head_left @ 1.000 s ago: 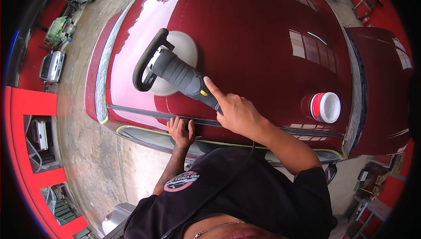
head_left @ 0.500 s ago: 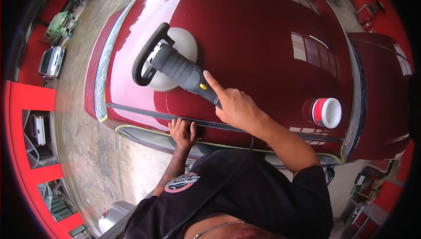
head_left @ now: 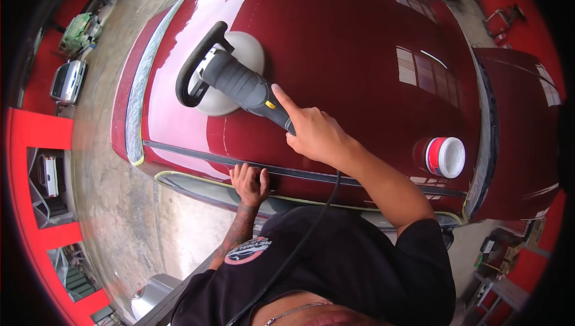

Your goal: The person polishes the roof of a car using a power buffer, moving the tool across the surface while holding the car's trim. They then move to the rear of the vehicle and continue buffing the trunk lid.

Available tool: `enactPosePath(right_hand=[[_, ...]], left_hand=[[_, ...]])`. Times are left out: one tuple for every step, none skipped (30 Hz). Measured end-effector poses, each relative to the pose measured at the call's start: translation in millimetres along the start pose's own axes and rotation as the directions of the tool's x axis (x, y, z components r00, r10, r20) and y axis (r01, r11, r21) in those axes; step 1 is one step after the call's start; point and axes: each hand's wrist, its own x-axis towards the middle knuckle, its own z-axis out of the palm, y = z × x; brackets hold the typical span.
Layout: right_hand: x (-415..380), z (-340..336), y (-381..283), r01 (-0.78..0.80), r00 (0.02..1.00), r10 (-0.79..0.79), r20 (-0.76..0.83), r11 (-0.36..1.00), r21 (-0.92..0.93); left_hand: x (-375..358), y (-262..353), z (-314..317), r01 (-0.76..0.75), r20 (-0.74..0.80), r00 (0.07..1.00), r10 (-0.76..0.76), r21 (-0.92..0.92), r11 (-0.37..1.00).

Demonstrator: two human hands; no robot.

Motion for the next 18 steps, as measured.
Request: enactPosePath(right_hand=[[2, -1, -1, -0.002, 1.000, 0.002, 0.001, 1.000, 0.002], [5, -3, -1, -0.003, 1.000, 0.003, 0.002, 1.000, 0.005], [7, -4, -2, -0.002, 1.000, 0.002, 0.002, 1.000, 0.008], [7, -2, -1, -0.005, 1.000, 0.005, 0.003, 1.000, 0.009], [10, -2, -1, -0.007, 1.000, 0.007, 0.004, 1.000, 0.011], [12, -2, -1, -0.011, 1.000, 0.011, 0.006, 1.000, 0.013], [15, -3, -1, -0.012, 1.000, 0.012, 0.008, 1.000, 0.011], [17, -3, -1, -0.013, 1.000, 0.013, 0.011, 1.000, 0.009], [19, -2, -1, -0.014, 1.000, 0.014, 0.014, 1.000, 0.007], [21, -3, -2, -0.017, 1.000, 0.017, 0.017, 1.000, 0.004], [23, -3, -2, -0.020, 1.000, 0.020, 0.021, 1.000, 0.000], [25, -3, -3, -0.022, 0.999, 0.022, 0.024, 1.000, -0.003], [28, -4, -3, -0.020, 1.000, 0.020, 0.019, 1.000, -0.001], [30, -4, -4, -0.018, 1.000, 0.018, 0.015, 1.000, 0.000], [31, -4, -4, -0.015, 1.000, 0.015, 0.011, 1.000, 0.001], [32, -4, -4, -0.007, 1.000, 0.007, 0.005, 1.000, 0.011], [33, -6, -4, 0.001, 1.000, -0.001, 0.000, 1.000, 0.021], [34, -8, -5, 0.010, 1.000, -0.010, -0.006, 1.000, 0.030]], left_hand=[[0, 0, 0, 0.002, 0.001, 1.000, -0.002, 0.001, 1.000], [0, 0, 0, 0.003, 0.001, 1.000, -0.003, 0.003, 1.000], [0, 0, 0, 0.004, 0.000, 1.000, -0.004, 0.005, 1.000], [-3, 1, 1, 0.005, -0.002, 1.000, -0.005, 0.006, 1.000], [-2, 1, 1, 0.007, -0.003, 1.000, -0.007, 0.007, 1.000], [-2, 1, 1, 0.009, -0.003, 1.000, -0.009, 0.007, 1.000], [-2, 2, 1, 0.010, -0.003, 1.000, -0.010, 0.009, 1.000], [-3, 2, 2, 0.011, -0.002, 1.000, -0.011, 0.010, 1.000], [-4, 2, 2, 0.012, -0.001, 1.000, -0.012, 0.011, 1.000], [-4, 2, 2, 0.011, -0.003, 1.000, -0.011, 0.008, 1.000], [-3, 2, 2, 0.010, -0.003, 1.000, -0.010, 0.005, 1.000], [-3, 2, 2, 0.009, -0.004, 1.000, -0.009, 0.002, 1.000], [-3, 1, 1, 0.008, -0.003, 1.000, -0.008, -0.001, 1.000], [-2, 1, 1, 0.008, -0.001, 1.000, -0.008, -0.004, 1.000], [-3, 1, 0, 0.007, 0.000, 1.000, -0.007, -0.007, 1.000], [-4, 0, 0, 0.010, 0.001, 1.000, -0.010, -0.005, 1.000], [-5, 0, 0, 0.012, 0.003, 1.000, -0.012, -0.003, 1.000], [-4, 0, 0, 0.014, 0.004, 1.000, -0.014, -0.001, 1.000]])
